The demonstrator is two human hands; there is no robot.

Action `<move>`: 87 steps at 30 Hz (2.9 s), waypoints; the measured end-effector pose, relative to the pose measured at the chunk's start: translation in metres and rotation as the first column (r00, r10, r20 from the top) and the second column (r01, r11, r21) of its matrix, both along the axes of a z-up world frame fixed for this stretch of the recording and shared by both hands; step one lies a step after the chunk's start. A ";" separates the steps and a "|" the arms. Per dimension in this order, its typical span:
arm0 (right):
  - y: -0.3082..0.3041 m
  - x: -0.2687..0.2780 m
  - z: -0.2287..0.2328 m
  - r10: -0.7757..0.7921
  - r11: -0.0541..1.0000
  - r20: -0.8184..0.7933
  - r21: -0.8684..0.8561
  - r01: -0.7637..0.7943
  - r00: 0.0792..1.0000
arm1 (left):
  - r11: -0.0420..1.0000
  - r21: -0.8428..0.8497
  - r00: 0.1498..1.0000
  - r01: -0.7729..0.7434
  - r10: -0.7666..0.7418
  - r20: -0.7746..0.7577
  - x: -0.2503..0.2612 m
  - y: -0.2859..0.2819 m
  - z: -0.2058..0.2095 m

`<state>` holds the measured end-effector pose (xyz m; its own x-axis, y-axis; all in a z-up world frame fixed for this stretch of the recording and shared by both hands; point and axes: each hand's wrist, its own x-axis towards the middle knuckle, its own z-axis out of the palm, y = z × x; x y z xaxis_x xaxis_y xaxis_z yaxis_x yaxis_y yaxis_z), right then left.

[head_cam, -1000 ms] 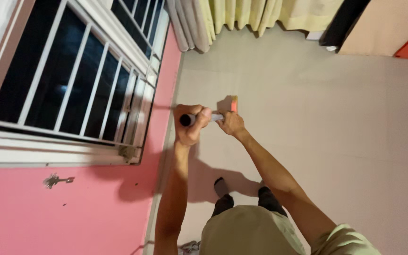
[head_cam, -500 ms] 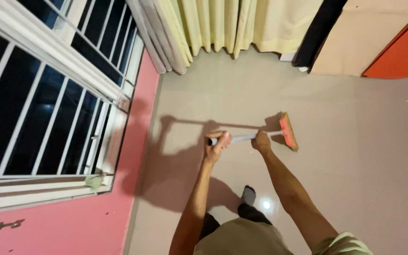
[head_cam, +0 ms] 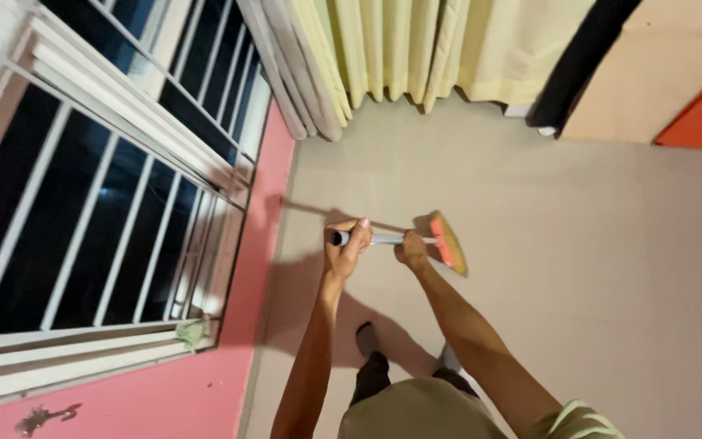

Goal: The person uses a long-handled broom to sweep debris across the tiled floor of a room.

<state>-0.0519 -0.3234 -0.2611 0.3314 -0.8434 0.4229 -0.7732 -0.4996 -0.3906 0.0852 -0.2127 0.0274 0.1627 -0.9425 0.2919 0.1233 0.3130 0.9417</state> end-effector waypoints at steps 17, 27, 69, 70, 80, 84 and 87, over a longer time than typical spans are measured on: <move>-0.044 0.042 0.119 0.386 0.923 0.498 -0.207 -0.325 0.776 | 0.988 -0.144 0.938 0.055 -0.002 0.346 0.016 0.006 0.118; -0.123 -0.123 0.021 -0.063 0.944 0.037 0.328 0.047 0.997 | 0.989 -0.095 0.994 0.112 -0.110 0.029 -0.068 -0.066 -0.002; -0.167 -0.248 -0.008 -0.140 0.878 0.068 0.470 0.093 0.988 | 0.982 0.051 0.972 0.182 -0.187 0.140 -0.175 -0.137 -0.046; -0.160 -0.251 -0.012 -0.091 0.947 0.086 0.315 0.060 0.992 | 0.982 0.039 0.976 0.185 -0.189 0.108 -0.179 -0.139 -0.055; -0.133 -0.112 -0.022 -0.003 0.992 0.184 0.121 -0.020 0.983 | 0.996 0.075 0.998 0.052 -0.055 0.029 -0.084 -0.125 -0.026; -0.131 -0.042 -0.010 0.037 0.998 0.141 -0.051 -0.030 0.989 | 0.997 0.079 0.990 0.010 -0.021 0.137 -0.054 -0.118 0.024; -0.132 -0.026 0.021 0.091 0.935 0.166 0.326 -0.142 0.982 | 0.993 0.107 0.974 -0.058 0.033 0.223 -0.054 -0.108 0.055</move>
